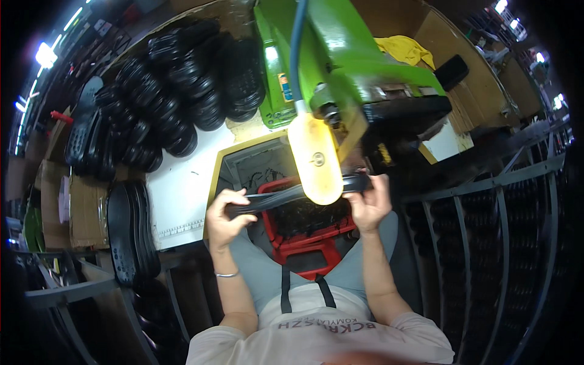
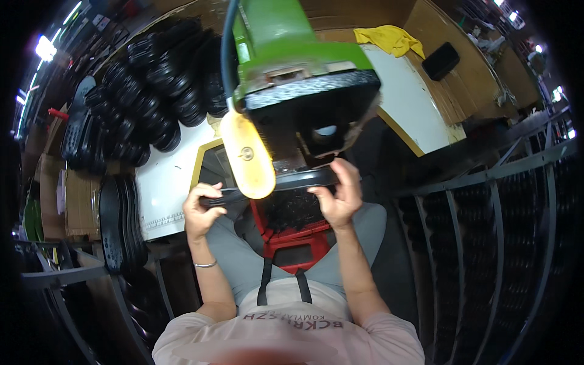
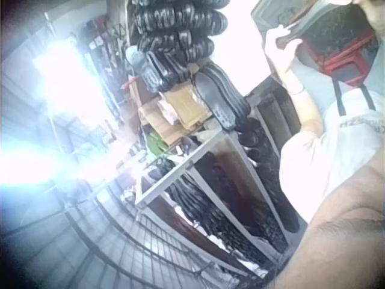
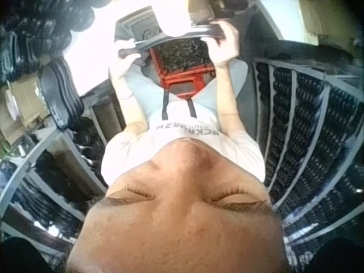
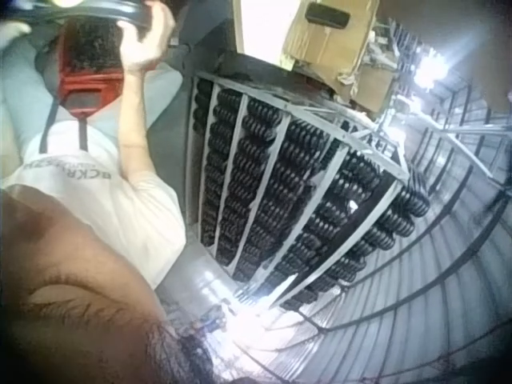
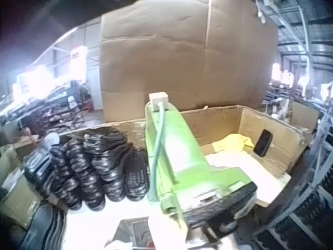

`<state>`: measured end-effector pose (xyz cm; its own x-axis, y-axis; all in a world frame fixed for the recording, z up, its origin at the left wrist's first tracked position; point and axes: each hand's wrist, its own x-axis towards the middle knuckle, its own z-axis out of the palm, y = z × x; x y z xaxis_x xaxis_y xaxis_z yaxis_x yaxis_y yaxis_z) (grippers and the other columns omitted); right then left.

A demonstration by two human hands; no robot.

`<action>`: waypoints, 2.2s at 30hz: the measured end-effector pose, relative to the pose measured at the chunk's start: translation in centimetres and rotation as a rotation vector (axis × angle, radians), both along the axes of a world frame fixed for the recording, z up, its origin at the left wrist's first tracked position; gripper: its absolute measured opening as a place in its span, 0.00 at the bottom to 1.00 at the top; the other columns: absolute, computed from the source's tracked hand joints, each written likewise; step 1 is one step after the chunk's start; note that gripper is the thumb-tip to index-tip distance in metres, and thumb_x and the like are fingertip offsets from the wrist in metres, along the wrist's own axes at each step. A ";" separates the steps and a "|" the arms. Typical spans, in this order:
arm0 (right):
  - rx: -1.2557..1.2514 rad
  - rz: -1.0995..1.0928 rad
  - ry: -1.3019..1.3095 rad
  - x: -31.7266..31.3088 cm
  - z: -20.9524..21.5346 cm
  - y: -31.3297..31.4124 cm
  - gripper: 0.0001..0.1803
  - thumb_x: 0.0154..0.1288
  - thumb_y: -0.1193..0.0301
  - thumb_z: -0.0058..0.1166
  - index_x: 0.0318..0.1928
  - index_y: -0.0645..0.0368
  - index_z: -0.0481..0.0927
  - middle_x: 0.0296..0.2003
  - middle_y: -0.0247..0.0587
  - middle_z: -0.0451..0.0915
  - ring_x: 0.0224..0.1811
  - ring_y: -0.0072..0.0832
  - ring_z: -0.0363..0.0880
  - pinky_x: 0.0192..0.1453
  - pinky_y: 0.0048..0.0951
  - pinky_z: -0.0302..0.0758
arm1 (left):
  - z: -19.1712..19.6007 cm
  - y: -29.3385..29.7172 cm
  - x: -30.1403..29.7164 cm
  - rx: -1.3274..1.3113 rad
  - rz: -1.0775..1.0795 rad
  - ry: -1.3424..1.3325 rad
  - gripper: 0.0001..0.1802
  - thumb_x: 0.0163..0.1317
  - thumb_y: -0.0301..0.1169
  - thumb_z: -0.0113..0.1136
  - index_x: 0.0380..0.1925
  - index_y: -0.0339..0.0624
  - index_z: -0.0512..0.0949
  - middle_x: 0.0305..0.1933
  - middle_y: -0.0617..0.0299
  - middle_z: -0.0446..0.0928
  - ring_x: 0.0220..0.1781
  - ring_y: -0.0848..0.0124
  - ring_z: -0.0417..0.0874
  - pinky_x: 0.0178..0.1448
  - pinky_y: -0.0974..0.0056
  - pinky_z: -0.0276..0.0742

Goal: Trim and process shoe soles using an industrial cutting machine.

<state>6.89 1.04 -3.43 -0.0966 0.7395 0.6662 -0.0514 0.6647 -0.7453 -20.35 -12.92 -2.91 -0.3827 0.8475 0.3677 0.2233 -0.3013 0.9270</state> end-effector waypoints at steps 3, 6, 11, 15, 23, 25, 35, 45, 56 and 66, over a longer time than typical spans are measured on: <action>-0.120 -0.015 0.155 2.4 1.5 1.0 0.34 0.54 0.74 0.69 0.59 0.69 0.68 0.52 0.47 0.73 0.53 0.35 0.76 0.57 0.33 0.76 | 3.7 2.9 4.1 0.072 0.131 0.303 0.21 0.34 0.27 0.79 0.25 0.40 0.74 0.27 0.59 0.75 0.32 0.64 0.77 0.49 0.55 0.76; -0.094 -0.127 0.187 5.5 1.4 3.2 0.35 0.57 0.75 0.67 0.63 0.67 0.65 0.53 0.47 0.73 0.56 0.38 0.76 0.59 0.35 0.74 | 5.4 6.3 7.7 0.181 0.183 0.334 0.20 0.35 0.31 0.79 0.24 0.41 0.75 0.26 0.59 0.75 0.30 0.61 0.75 0.33 0.61 0.71; -0.160 -0.149 0.248 7.7 -0.3 5.1 0.35 0.58 0.75 0.66 0.63 0.66 0.65 0.53 0.44 0.74 0.55 0.32 0.75 0.61 0.29 0.70 | 4.5 8.7 9.9 0.273 0.203 0.266 0.11 0.41 0.24 0.71 0.25 0.41 0.77 0.26 0.59 0.76 0.30 0.61 0.76 0.35 0.61 0.73; -0.187 -0.092 0.247 5.9 -0.1 4.0 0.36 0.57 0.74 0.68 0.63 0.66 0.65 0.53 0.43 0.74 0.53 0.29 0.75 0.59 0.28 0.71 | 5.7 7.0 8.1 0.215 0.243 0.274 0.16 0.36 0.28 0.78 0.23 0.40 0.77 0.25 0.59 0.77 0.28 0.63 0.76 0.33 0.63 0.73; -0.191 0.167 0.244 0.6 0.4 0.8 0.36 0.54 0.80 0.67 0.62 0.69 0.65 0.57 0.51 0.72 0.58 0.34 0.73 0.58 0.32 0.76 | 3.1 1.2 2.7 0.062 0.269 0.149 0.23 0.30 0.22 0.80 0.26 0.37 0.74 0.28 0.61 0.73 0.28 0.73 0.74 0.32 0.69 0.72; -0.217 0.197 0.228 -0.6 -0.4 0.2 0.35 0.52 0.81 0.68 0.60 0.70 0.67 0.58 0.50 0.70 0.58 0.33 0.73 0.58 0.31 0.76 | 1.5 -0.2 2.0 0.046 0.250 -0.004 0.22 0.33 0.18 0.77 0.26 0.38 0.73 0.29 0.62 0.72 0.29 0.74 0.74 0.33 0.70 0.73; -0.175 0.070 0.092 4.4 3.7 2.5 0.42 0.55 0.72 0.68 0.66 0.68 0.58 0.60 0.50 0.64 0.60 0.38 0.69 0.61 0.35 0.73 | 3.7 4.7 8.3 0.196 0.268 0.310 0.26 0.31 0.36 0.83 0.26 0.42 0.75 0.28 0.58 0.75 0.31 0.61 0.76 0.37 0.61 0.74; -0.242 0.012 0.061 4.6 2.8 4.8 0.50 0.51 0.70 0.72 0.70 0.66 0.55 0.64 0.50 0.64 0.64 0.38 0.68 0.63 0.35 0.71 | 4.2 6.5 8.1 0.206 0.289 0.267 0.21 0.33 0.30 0.80 0.25 0.39 0.76 0.26 0.58 0.76 0.28 0.61 0.75 0.33 0.61 0.73; -0.125 0.034 -0.038 -0.2 0.6 0.6 0.43 0.47 0.71 0.74 0.62 0.74 0.67 0.60 0.56 0.71 0.57 0.38 0.75 0.58 0.34 0.75 | 0.8 -0.4 2.2 0.109 0.209 0.049 0.25 0.31 0.23 0.81 0.27 0.39 0.72 0.30 0.61 0.71 0.32 0.72 0.72 0.37 0.70 0.71; 0.225 -0.078 -0.211 -2.1 1.5 -0.1 0.39 0.35 0.73 0.77 0.53 0.69 0.76 0.51 0.59 0.78 0.51 0.50 0.80 0.54 0.38 0.79 | 2.7 4.8 9.8 0.012 0.271 0.629 0.18 0.43 0.31 0.73 0.34 0.37 0.79 0.32 0.55 0.80 0.36 0.58 0.80 0.44 0.57 0.72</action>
